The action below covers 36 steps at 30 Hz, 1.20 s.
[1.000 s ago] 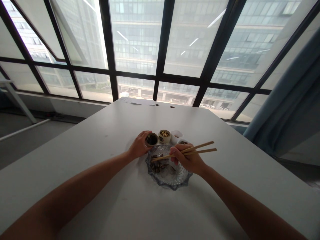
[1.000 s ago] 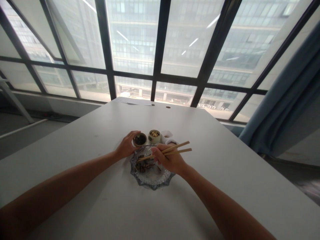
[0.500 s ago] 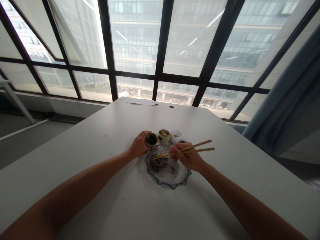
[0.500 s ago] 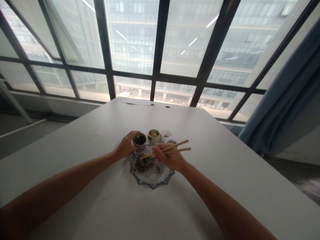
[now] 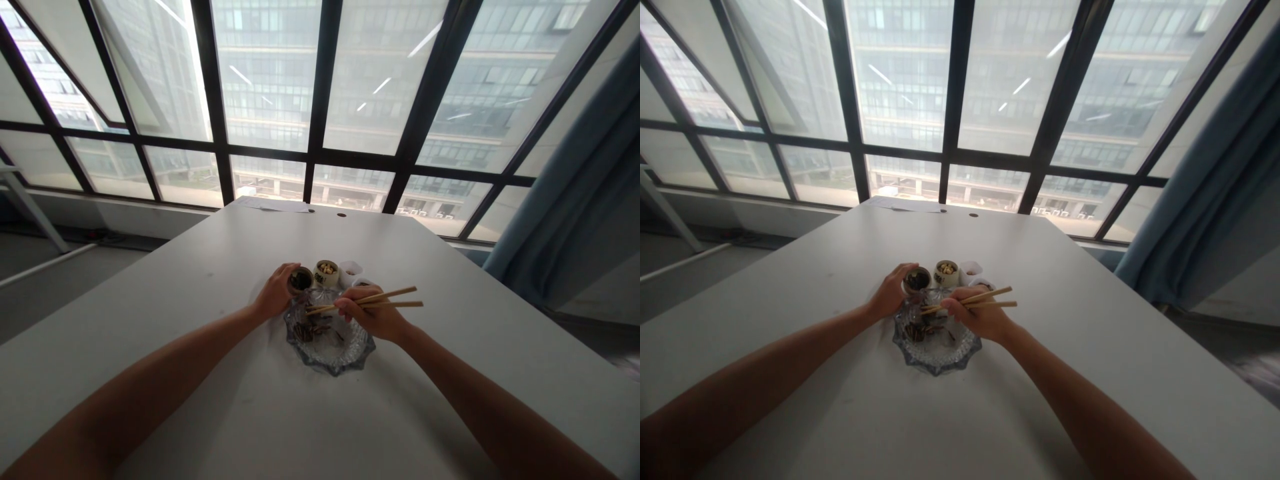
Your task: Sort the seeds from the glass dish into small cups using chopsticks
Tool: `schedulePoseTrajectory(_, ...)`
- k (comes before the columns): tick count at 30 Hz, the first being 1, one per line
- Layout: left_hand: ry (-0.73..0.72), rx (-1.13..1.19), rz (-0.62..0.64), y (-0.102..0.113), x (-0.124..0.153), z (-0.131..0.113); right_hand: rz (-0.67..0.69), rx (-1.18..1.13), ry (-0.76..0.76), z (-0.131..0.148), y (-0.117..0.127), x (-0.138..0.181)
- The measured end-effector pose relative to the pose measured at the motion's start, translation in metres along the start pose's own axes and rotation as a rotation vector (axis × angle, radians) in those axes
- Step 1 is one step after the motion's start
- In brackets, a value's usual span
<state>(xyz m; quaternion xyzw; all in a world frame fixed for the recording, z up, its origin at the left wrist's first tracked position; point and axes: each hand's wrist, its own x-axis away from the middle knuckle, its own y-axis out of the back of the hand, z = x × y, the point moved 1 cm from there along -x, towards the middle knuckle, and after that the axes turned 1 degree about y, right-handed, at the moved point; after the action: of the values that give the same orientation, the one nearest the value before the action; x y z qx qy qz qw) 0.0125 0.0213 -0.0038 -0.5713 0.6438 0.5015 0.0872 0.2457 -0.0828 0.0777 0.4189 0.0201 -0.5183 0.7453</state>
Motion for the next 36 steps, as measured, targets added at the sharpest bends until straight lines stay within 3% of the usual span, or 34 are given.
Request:
schedulePoseTrajectory(12, 0.003, 0.006, 0.001, 0.000, -0.001, 0.000, -0.066, 0.157, 0.021, -0.002, 0.000, 0.003)
schedulePoseTrajectory(17, 0.008, 0.006, 0.002, 0.000, 0.000, 0.000, -0.041, 0.141, 0.057, 0.003, -0.002, 0.001)
schedulePoseTrajectory(28, 0.005, 0.011, 0.007, 0.000, 0.000, 0.001, -0.038, -0.030, -0.053, -0.010, -0.012, 0.005)
schedulePoseTrajectory(36, 0.008, 0.020, 0.004, -0.002, 0.000, 0.002, -0.063, 0.039, 0.035, -0.003, -0.008, 0.004)
